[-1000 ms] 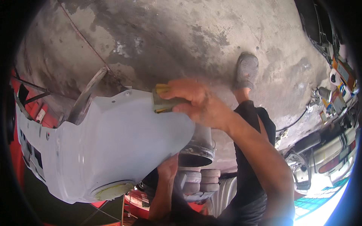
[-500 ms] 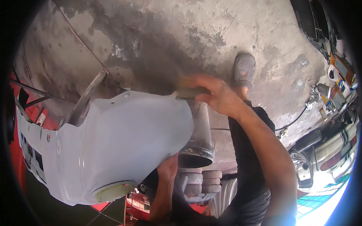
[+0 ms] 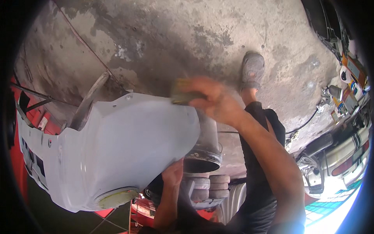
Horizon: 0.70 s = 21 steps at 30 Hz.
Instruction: The person sands a white car bumper with a sanding block, focusing on edges and curves. They then rinse the sanding block in a bucket of water and wipe the bumper with a cloth to remove dust.
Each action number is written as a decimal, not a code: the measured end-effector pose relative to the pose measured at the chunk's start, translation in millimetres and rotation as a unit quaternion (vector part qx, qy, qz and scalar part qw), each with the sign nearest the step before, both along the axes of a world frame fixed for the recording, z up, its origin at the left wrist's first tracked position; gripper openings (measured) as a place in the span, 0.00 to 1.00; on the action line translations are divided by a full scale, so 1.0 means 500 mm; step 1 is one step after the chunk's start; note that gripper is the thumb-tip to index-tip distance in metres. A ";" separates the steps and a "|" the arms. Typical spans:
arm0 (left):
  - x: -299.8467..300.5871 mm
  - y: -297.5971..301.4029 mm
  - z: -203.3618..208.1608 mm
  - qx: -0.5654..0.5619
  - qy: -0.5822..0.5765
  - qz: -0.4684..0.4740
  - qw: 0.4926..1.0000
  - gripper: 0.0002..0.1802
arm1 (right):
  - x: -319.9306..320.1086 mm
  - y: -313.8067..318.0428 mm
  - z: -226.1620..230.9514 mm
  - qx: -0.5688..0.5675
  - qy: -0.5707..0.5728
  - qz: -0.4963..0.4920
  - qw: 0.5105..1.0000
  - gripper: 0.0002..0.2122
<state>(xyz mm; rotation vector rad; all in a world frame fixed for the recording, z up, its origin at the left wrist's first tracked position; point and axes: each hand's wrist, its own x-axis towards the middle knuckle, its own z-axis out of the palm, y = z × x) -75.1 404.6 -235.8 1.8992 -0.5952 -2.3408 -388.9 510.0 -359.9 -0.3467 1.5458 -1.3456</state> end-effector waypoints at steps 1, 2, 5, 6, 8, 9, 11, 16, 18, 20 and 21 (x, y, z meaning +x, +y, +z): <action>0.015 -0.002 -0.003 0.007 0.009 -0.001 1.000 0.44 | 0.000 -0.018 0.006 -0.017 0.017 0.011 1.000 0.20; 0.029 -0.002 -0.005 0.014 0.018 -0.002 1.000 0.44 | -0.001 -0.049 0.015 -0.034 0.034 0.022 0.999 0.20; -0.050 -0.001 0.002 0.006 -0.055 0.021 0.998 0.44 | -0.007 -0.006 -0.002 0.013 -0.004 0.033 0.999 0.20; -0.042 -0.004 0.009 0.007 -0.051 0.019 0.998 0.44 | -0.003 0.016 -0.001 0.046 -0.039 0.032 0.998 0.20; -0.031 -0.001 0.003 0.007 -0.040 0.020 0.999 0.44 | -0.002 0.025 -0.003 0.033 -0.006 0.032 0.999 0.20; -0.027 0.001 -0.001 0.008 -0.034 0.022 0.999 0.44 | -0.003 0.026 -0.002 0.027 0.010 0.032 0.999 0.20; -0.033 -0.005 0.011 0.018 -0.041 0.024 0.999 0.44 | -0.003 -0.032 0.030 -0.031 0.030 0.026 0.999 0.20; -0.033 -0.002 -0.014 0.000 -0.020 0.010 1.000 0.40 | -0.006 0.012 -0.003 0.028 -0.067 0.023 0.997 0.23; -0.037 -0.001 -0.009 -0.001 -0.019 0.007 1.000 0.39 | 0.003 0.022 -0.004 0.014 0.022 0.041 0.999 0.22; -0.042 -0.006 -0.005 0.001 -0.014 0.011 1.000 0.39 | 0.007 0.005 0.010 -0.007 0.060 0.047 0.997 0.22; -0.038 -0.007 0.002 0.005 -0.015 0.009 1.000 0.39 | 0.007 -0.028 0.029 -0.022 0.052 0.043 0.997 0.22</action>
